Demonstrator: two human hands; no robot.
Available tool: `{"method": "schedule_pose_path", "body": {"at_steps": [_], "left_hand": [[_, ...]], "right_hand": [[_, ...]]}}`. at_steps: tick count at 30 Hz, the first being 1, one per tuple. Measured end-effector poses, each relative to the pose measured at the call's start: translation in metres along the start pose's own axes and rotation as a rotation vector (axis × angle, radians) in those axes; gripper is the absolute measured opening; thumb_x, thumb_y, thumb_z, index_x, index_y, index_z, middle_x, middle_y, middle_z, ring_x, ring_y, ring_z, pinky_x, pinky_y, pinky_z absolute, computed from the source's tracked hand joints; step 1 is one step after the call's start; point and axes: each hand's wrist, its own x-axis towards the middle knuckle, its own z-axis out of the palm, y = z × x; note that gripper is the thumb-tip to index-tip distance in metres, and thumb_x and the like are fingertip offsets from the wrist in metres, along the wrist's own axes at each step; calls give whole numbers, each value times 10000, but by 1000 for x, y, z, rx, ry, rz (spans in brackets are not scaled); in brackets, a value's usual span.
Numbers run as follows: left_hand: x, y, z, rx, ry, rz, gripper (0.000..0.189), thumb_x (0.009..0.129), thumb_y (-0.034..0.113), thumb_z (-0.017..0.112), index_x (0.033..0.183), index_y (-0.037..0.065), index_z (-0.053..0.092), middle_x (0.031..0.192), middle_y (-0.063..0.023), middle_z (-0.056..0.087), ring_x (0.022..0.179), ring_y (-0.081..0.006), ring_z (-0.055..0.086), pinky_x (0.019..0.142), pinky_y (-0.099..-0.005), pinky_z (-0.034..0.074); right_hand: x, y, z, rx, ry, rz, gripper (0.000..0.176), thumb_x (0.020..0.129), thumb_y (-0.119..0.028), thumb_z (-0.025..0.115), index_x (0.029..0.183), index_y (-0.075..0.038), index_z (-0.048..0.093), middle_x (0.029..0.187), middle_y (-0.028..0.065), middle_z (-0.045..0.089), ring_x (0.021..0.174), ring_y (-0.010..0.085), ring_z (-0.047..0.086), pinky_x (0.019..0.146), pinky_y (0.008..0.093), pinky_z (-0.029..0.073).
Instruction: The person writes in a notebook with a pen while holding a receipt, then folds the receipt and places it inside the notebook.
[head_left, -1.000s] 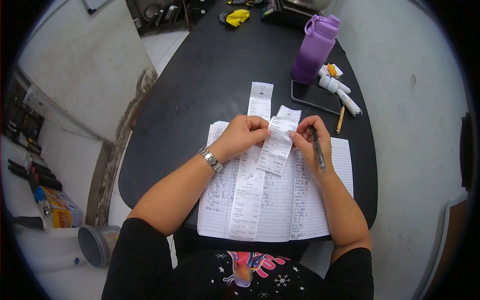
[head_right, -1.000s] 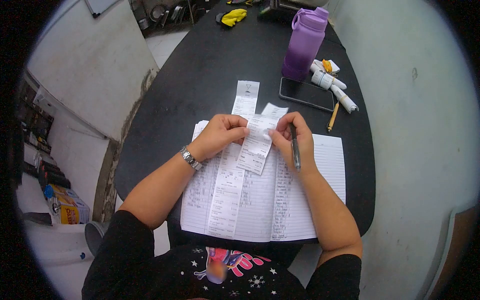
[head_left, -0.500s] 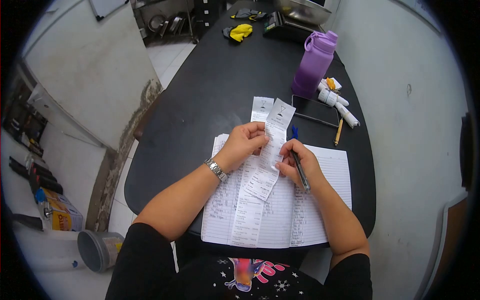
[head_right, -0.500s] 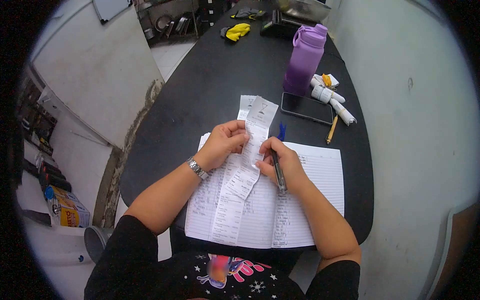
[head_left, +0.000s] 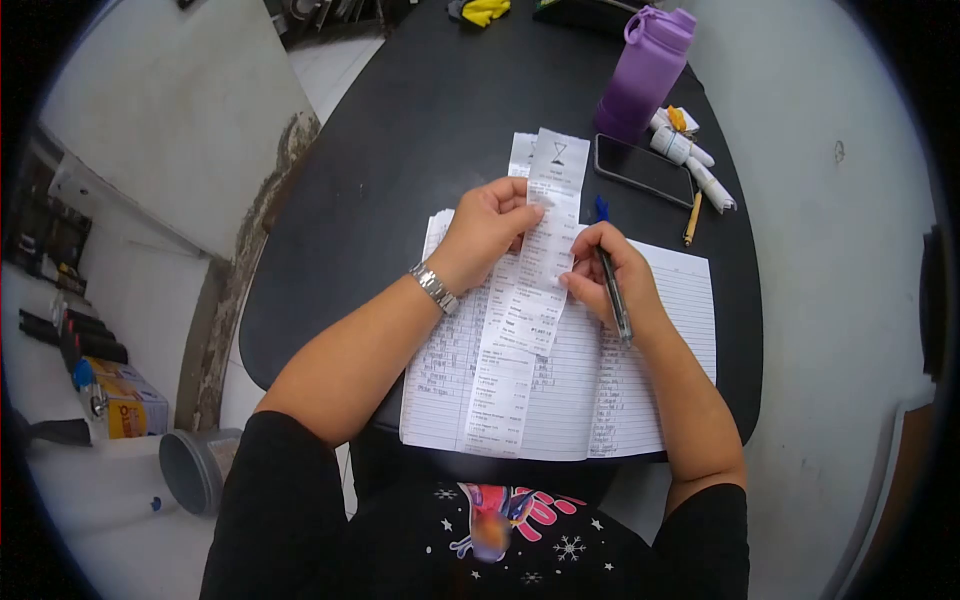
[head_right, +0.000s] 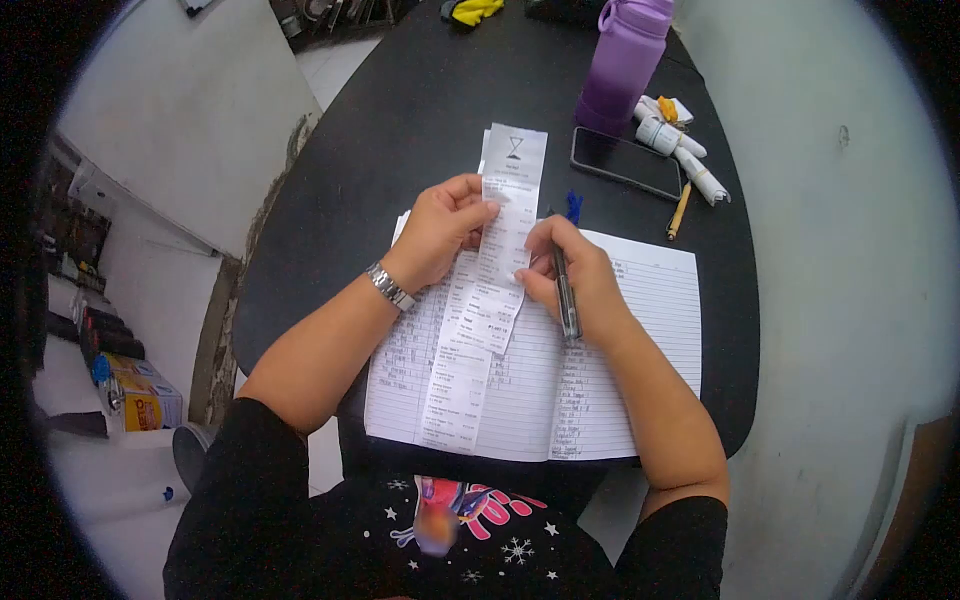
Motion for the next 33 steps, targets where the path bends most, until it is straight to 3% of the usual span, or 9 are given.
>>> {"method": "schedule_pose_path", "body": {"at_steps": [2, 5, 6, 9, 13, 14, 17, 24, 33], "left_hand": [[-1, 0, 1, -11, 20, 13, 256, 872, 63, 592, 1116, -7, 560, 951, -84, 670, 769, -101, 637, 666, -232, 521], [-1, 0, 1, -32, 32, 49, 260, 873, 60, 589, 1121, -13, 557, 962, -90, 672, 778, -100, 639, 656, -225, 516], [-1, 0, 1, -40, 33, 65, 261, 874, 58, 588, 1122, -14, 556, 965, -91, 672, 782, -99, 639, 651, -223, 514], [0, 0, 0, -23, 55, 64, 260, 872, 58, 591, 1119, -14, 558, 953, -85, 673, 772, -92, 636, 633, -212, 504], [-1, -1, 0, -33, 42, 74, 253, 869, 63, 600, 1110, -4, 565, 938, -67, 674, 757, -78, 627, 615, -202, 490], [0, -2, -1, -31, 41, 76, 251, 868, 66, 602, 1108, -1, 567, 935, -61, 674, 749, -73, 623, 611, -198, 484], [1, -2, 0, -58, 40, 71, 249, 865, 72, 608, 1103, 8, 571, 928, -51, 674, 733, -60, 608, 599, -185, 465], [-1, 2, -1, -19, 57, 60, 257, 855, 56, 611, 1104, 2, 574, 924, -47, 672, 737, -61, 601, 614, -188, 465], [1, -1, -1, -96, 50, 56, 267, 850, 45, 611, 1109, -9, 571, 952, -61, 668, 777, -72, 614, 634, -190, 474]], "right_hand": [[1, 2, 0, -53, 19, -12, 254, 746, -4, 684, 933, -55, 520, 828, 39, 599, 719, 100, 560, 651, 237, 456], [3, 5, 2, -263, 270, -441, 256, 742, 7, 673, 941, -52, 523, 961, 106, 639, 802, 179, 583, 727, 278, 461], [4, 4, 0, -379, 346, -578, 279, 734, 11, 667, 966, -49, 525, 1075, 153, 633, 858, 242, 588, 774, 313, 455], [-3, -8, -3, -382, 309, -670, 244, 731, 9, 667, 934, -44, 542, 1037, 142, 643, 865, 242, 591, 781, 319, 454], [-13, -24, -1, -476, -104, -552, 158, 716, -32, 681, 822, -51, 565, 774, 98, 589, 758, 250, 543, 692, 351, 435], [-12, -21, 2, -530, -156, -600, 168, 717, -74, 689, 830, -56, 567, 685, 84, 521, 711, 257, 509, 646, 365, 414], [-17, -23, 6, -592, -323, -572, 167, 727, -101, 690, 827, -54, 565, 657, 73, 505, 717, 252, 504, 651, 365, 413], [-23, -32, 6, -676, -494, -480, 197, 705, -112, 682, 883, -69, 612, 720, 73, 575, 775, 242, 523, 696, 363, 426], [-28, -39, 5, -769, -560, -474, 194, 709, -112, 679, 882, -71, 602, 972, 80, 637, 872, 248, 531, 773, 377, 424]]}}
